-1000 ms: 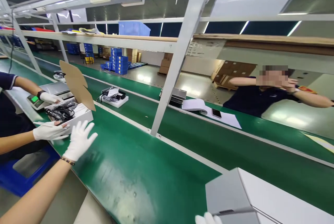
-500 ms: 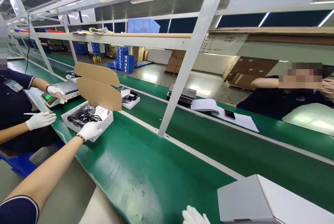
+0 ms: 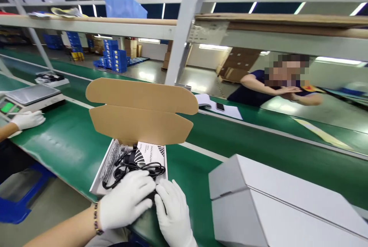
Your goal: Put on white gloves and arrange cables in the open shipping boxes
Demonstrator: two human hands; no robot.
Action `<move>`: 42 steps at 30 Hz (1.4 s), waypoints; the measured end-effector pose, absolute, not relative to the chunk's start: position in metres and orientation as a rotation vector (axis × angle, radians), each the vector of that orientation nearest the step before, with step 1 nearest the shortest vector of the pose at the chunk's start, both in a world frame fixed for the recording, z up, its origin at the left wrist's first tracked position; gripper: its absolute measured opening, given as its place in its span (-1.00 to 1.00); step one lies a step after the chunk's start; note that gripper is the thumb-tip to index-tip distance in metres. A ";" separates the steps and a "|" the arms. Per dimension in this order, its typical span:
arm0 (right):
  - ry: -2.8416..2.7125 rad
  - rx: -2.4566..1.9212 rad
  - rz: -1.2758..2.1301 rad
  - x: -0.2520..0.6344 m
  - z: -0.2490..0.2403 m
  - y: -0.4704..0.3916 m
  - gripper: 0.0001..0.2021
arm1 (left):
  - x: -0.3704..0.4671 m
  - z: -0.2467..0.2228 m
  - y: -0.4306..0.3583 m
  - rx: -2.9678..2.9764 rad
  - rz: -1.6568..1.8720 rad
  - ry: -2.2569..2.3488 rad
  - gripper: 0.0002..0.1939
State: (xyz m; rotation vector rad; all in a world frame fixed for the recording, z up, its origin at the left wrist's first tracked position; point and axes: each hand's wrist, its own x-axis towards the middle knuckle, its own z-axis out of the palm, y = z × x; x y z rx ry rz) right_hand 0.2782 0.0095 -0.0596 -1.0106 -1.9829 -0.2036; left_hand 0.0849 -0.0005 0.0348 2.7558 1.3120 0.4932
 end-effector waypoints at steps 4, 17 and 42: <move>-1.955 -1.200 -0.231 0.307 -0.068 0.000 -0.72 | 0.061 0.027 0.008 2.718 0.460 1.438 -0.71; -2.140 -1.331 -0.061 0.289 -0.043 0.015 -0.67 | 0.045 0.038 0.082 2.918 0.071 1.495 -0.78; -2.182 -1.265 0.031 0.295 -0.030 0.001 -0.83 | 0.034 0.029 0.066 2.961 0.168 1.176 -0.64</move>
